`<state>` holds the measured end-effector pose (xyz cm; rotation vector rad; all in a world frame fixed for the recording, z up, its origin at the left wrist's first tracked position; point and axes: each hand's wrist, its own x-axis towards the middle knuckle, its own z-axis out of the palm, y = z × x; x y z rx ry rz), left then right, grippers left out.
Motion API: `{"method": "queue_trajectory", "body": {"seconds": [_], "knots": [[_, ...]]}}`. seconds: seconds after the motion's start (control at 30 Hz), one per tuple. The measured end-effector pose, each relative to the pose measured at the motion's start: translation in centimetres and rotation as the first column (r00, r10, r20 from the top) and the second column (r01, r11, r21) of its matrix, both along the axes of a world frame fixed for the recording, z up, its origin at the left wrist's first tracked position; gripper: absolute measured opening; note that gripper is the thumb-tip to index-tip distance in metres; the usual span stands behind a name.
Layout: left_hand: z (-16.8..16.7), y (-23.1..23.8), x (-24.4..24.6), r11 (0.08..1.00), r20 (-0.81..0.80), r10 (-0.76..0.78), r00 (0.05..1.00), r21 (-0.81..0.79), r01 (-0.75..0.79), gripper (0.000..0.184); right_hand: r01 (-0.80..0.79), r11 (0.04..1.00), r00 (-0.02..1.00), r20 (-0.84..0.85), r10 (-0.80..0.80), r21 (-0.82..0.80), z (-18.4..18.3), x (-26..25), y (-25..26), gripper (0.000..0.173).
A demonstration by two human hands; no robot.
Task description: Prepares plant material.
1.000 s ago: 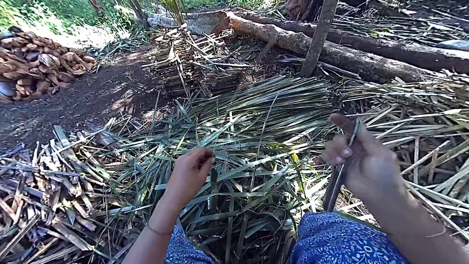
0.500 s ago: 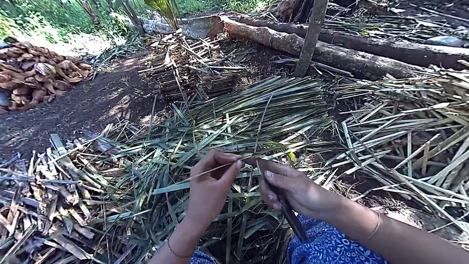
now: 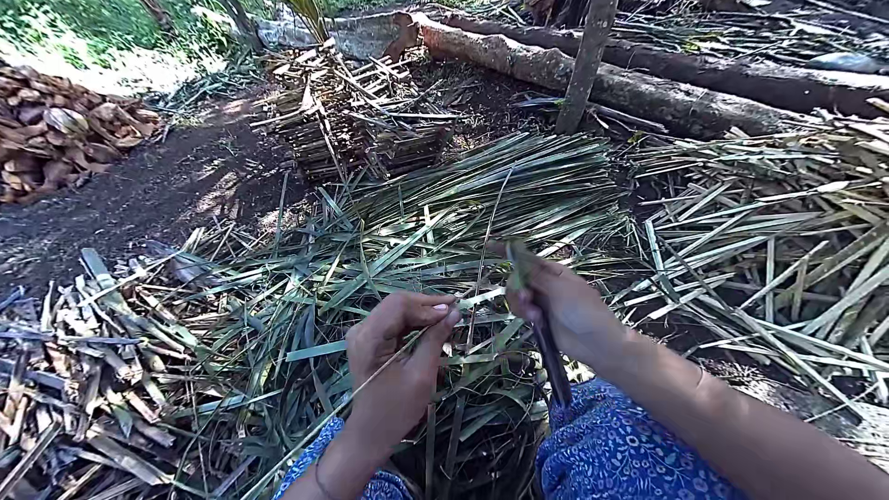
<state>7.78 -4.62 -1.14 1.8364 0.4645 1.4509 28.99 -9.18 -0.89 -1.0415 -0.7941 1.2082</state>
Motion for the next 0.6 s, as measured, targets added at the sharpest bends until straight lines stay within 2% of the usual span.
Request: {"method": "queue_trajectory", "body": {"seconds": [0.07,0.1,0.2,0.33,0.47,0.6], "knots": [[0.8,0.1,-1.4,0.994,-0.040,0.068,0.997,0.089,-0.064,0.006,0.181,0.983,0.982,-0.046,-0.183,-0.035,-0.7,2.5,0.9,0.039],[0.9,0.3,-1.8,0.990,-0.051,0.092,0.994,0.115,-0.086,0.006,0.165,0.986,0.985,-0.045,-0.166,-0.025,-1.0,3.1,0.8,0.040],[-0.1,0.7,-1.7,0.986,-0.085,0.125,0.988,0.125,-0.114,0.006,-0.151,0.988,0.988,-0.041,0.151,0.016,-0.9,2.2,-0.4,0.040],[-1.1,0.6,-0.9,0.971,-0.113,0.125,0.986,0.218,-0.099,0.006,-0.479,0.873,0.876,-0.022,0.483,0.086,0.2,-0.5,-0.9,0.037],[-1.1,0.6,-0.3,0.926,-0.098,0.129,0.987,0.367,-0.085,0.008,-0.562,0.821,0.816,-0.094,0.570,0.099,0.7,-2.3,-1.3,0.030],[-0.9,0.9,-0.7,0.877,-0.112,0.130,0.985,0.477,-0.061,0.009,-0.480,0.866,0.868,-0.068,0.492,0.139,0.6,-2.0,-0.9,0.034]]}}
